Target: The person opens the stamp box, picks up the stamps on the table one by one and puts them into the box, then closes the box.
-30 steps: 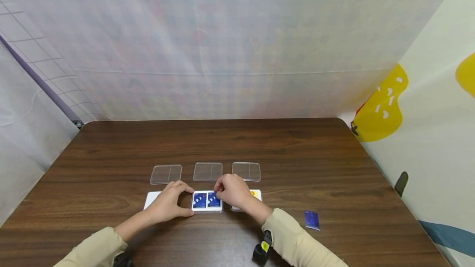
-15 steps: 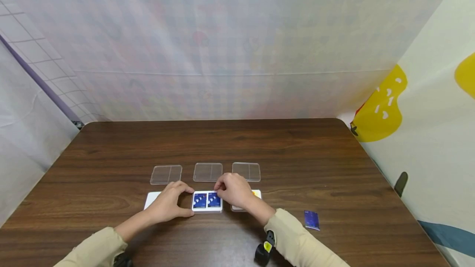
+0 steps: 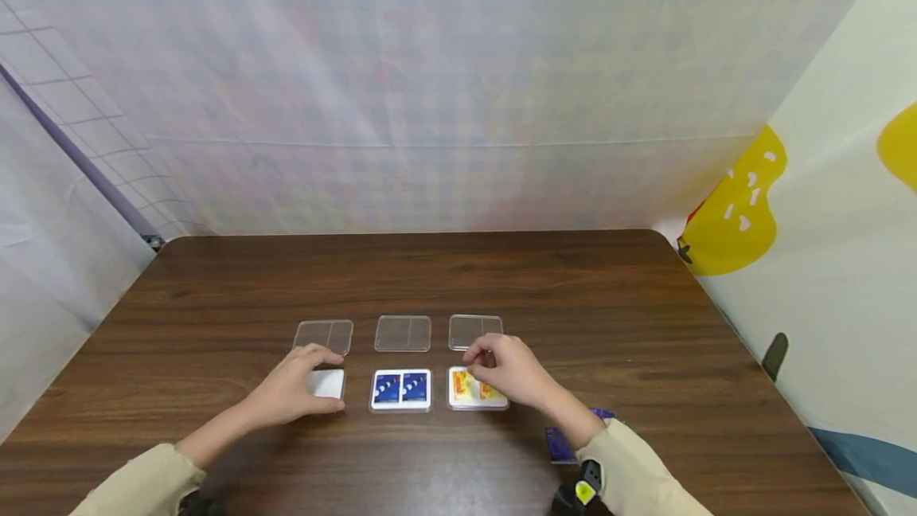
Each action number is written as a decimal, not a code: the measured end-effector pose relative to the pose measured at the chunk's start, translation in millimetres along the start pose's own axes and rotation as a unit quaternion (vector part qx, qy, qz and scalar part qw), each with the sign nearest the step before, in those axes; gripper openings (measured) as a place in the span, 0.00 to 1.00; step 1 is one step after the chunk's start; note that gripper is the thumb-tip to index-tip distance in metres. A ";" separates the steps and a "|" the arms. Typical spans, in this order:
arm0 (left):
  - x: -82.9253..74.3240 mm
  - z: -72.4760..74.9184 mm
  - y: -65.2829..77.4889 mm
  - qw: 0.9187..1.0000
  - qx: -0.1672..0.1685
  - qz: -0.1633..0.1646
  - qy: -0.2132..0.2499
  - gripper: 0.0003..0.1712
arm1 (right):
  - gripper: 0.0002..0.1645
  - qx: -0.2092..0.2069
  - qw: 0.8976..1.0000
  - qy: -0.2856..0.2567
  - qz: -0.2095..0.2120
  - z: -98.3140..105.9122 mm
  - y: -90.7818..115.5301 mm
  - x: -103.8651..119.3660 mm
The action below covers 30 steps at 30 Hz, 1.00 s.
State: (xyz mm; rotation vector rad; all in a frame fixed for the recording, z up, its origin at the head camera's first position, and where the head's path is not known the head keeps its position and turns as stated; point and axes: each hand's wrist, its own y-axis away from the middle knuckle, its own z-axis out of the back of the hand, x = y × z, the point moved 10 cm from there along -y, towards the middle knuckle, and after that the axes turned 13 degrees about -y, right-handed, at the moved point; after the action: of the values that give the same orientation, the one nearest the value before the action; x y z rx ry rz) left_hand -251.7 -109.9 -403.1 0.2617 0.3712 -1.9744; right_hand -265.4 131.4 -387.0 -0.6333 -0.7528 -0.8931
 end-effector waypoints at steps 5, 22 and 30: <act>24.6 14.1 13.8 1.000 -0.011 0.025 -0.011 0.35 | 0.05 -0.008 0.999 -0.026 -0.023 19.8 18.1 -11.9; 58.4 14.2 39.6 0.999 0.002 0.049 -0.009 0.34 | 0.15 0.080 0.996 0.019 -0.037 42.6 83.1 -32.6; 58.9 14.3 40.0 0.998 0.000 0.053 -0.014 0.33 | 0.26 0.116 0.990 0.077 -0.023 34.7 104.3 -29.8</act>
State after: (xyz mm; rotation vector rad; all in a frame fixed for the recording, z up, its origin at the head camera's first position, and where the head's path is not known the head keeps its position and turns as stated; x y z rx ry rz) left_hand -240.1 -180.5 -415.8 0.2483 0.3331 -1.8720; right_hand -198.9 221.2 -408.5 -0.3391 -0.7209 -0.8710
